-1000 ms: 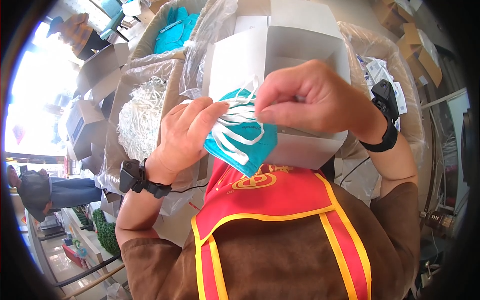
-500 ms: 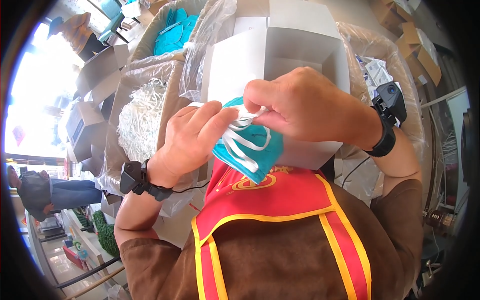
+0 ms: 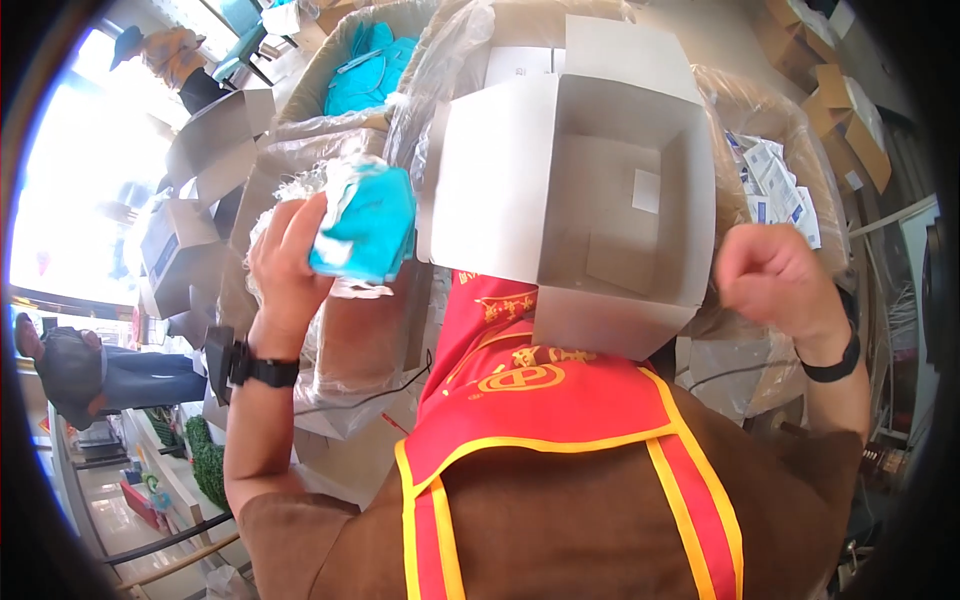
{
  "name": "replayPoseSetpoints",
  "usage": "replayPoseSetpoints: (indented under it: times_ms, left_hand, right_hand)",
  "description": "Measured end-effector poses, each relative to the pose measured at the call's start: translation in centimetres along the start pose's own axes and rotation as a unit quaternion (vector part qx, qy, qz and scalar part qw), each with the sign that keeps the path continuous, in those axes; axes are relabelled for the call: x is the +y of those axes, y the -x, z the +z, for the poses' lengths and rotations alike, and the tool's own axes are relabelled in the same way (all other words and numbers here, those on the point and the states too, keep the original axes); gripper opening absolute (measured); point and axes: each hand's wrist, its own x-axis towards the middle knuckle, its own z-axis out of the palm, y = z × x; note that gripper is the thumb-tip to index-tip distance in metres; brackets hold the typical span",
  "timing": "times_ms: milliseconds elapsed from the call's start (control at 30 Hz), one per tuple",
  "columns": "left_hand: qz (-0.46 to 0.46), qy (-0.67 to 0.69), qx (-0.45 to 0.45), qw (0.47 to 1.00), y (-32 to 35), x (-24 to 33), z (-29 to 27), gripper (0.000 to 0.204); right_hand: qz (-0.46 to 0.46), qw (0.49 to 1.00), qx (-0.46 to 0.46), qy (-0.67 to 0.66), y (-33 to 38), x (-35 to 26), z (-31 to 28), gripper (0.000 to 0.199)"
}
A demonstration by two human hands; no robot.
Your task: The person is sorting and packing teal-colored medical masks and white elastic bands into cardboard boxes.
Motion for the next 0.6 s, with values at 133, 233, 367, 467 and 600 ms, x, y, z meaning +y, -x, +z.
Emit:
replayPoseSetpoints:
  times_ms: [133, 233, 367, 467, 600]
  left_hand:
    - [0.106, 0.043, 0.057, 0.992, -1.0, 3.0, -0.5, 0.050]
    - [0.125, 0.093, 0.073, 0.985, -2.0, 4.6, 0.4, 0.049]
    - [0.134, 0.103, 0.064, 0.984, -2.5, 5.3, 0.3, 0.053]
    - [0.141, 0.123, 0.076, 0.979, -2.5, 6.0, 0.6, 0.051]
    - [0.161, 0.131, 0.088, 0.974, -3.0, 6.7, 0.8, 0.046]
  right_hand:
    - [0.031, 0.927, 0.075, -0.367, 0.1, 2.0, 0.4, 0.015]
    - [-0.036, 0.905, 0.011, -0.424, -2.6, 3.2, 1.9, 0.018]
    - [-0.020, 0.947, 0.007, -0.320, -5.1, 1.3, 2.8, 0.019]
    - [-0.070, 0.990, 0.019, -0.122, -7.7, -0.5, 4.1, 0.021]
    - [-0.171, 0.979, 0.043, 0.100, -11.5, 0.0, 5.2, 0.034]
